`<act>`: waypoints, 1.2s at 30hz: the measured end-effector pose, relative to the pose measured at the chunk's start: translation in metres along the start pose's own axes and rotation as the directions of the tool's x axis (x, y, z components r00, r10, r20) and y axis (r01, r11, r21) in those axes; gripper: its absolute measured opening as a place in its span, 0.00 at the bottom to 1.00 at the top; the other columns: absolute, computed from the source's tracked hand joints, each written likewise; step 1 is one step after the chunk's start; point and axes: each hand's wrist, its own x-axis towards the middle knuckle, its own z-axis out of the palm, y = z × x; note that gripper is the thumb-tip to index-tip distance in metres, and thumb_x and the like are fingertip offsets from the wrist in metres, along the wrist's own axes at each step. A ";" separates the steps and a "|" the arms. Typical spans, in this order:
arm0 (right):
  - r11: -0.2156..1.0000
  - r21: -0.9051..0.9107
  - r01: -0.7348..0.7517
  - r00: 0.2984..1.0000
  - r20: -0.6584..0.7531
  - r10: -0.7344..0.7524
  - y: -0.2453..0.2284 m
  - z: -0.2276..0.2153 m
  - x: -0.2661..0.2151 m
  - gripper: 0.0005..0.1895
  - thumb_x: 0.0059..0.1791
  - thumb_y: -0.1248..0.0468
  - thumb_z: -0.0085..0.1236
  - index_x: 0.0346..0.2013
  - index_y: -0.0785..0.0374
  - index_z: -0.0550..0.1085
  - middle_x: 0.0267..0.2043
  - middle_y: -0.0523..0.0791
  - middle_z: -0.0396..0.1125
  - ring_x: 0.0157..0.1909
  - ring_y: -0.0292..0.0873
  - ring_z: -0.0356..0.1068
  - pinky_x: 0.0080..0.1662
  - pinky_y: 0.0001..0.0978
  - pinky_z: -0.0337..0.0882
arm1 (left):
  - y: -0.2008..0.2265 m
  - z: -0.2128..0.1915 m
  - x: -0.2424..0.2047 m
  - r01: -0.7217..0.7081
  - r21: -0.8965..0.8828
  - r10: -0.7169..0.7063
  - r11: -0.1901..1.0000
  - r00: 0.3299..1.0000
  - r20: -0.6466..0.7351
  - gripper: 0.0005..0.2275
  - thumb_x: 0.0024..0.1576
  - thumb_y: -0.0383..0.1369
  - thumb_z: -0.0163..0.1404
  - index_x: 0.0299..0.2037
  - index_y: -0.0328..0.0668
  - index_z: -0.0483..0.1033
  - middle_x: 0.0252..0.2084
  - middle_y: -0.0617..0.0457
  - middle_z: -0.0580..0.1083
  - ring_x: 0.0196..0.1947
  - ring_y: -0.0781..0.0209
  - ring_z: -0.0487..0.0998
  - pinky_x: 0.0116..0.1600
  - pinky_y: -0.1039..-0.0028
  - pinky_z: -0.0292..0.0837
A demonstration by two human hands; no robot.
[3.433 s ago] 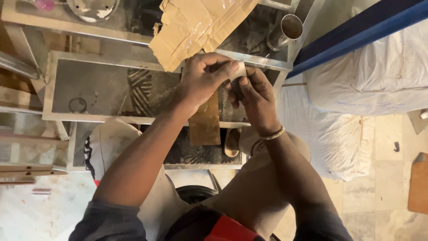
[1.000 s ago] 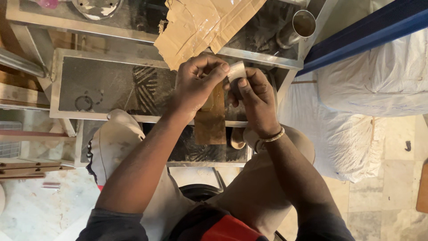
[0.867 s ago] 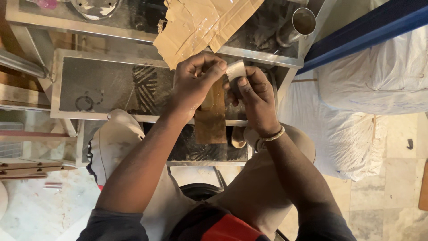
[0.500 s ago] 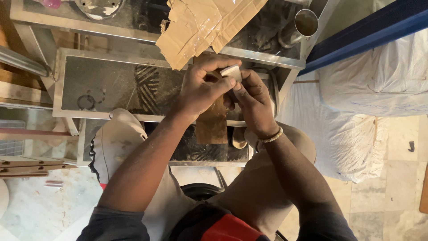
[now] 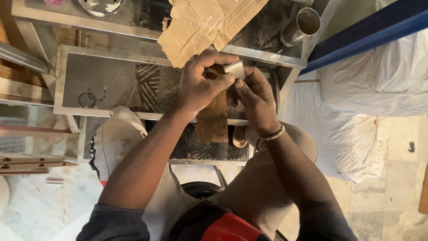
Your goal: The person is sanding a small metal piece by hand using a piece of sandpaper.
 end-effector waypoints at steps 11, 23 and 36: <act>0.994 -0.103 -0.032 0.999 -0.001 0.032 -0.007 -0.007 -0.003 0.29 0.43 0.81 0.44 0.60 0.65 0.66 0.41 0.46 0.71 0.43 0.38 0.72 0.47 0.28 0.72 | -0.004 0.004 0.000 0.120 0.003 -0.120 0.993 0.991 0.058 0.20 0.52 0.27 0.60 0.56 0.39 0.77 0.48 0.54 0.78 0.48 0.67 0.79 0.55 0.72 0.78; 0.998 -0.027 -0.050 0.998 0.026 0.051 -0.008 -0.002 0.001 0.23 0.51 0.81 0.49 0.59 0.64 0.65 0.48 0.44 0.70 0.43 0.35 0.69 0.45 0.28 0.72 | -0.008 -0.016 0.011 0.010 0.054 -0.004 0.998 0.995 -0.100 0.13 0.60 0.32 0.63 0.52 0.37 0.79 0.46 0.55 0.78 0.43 0.70 0.75 0.49 0.77 0.77; 0.794 -0.537 0.283 0.843 -0.256 -0.474 -0.022 -0.156 0.081 0.09 0.54 0.80 0.51 0.46 0.67 0.72 0.35 0.47 0.76 0.36 0.39 0.77 0.37 0.28 0.73 | -0.055 0.012 0.034 0.100 0.042 -0.098 0.994 0.994 -0.053 0.10 0.61 0.29 0.59 0.50 0.36 0.80 0.37 0.62 0.73 0.36 0.75 0.69 0.44 0.82 0.69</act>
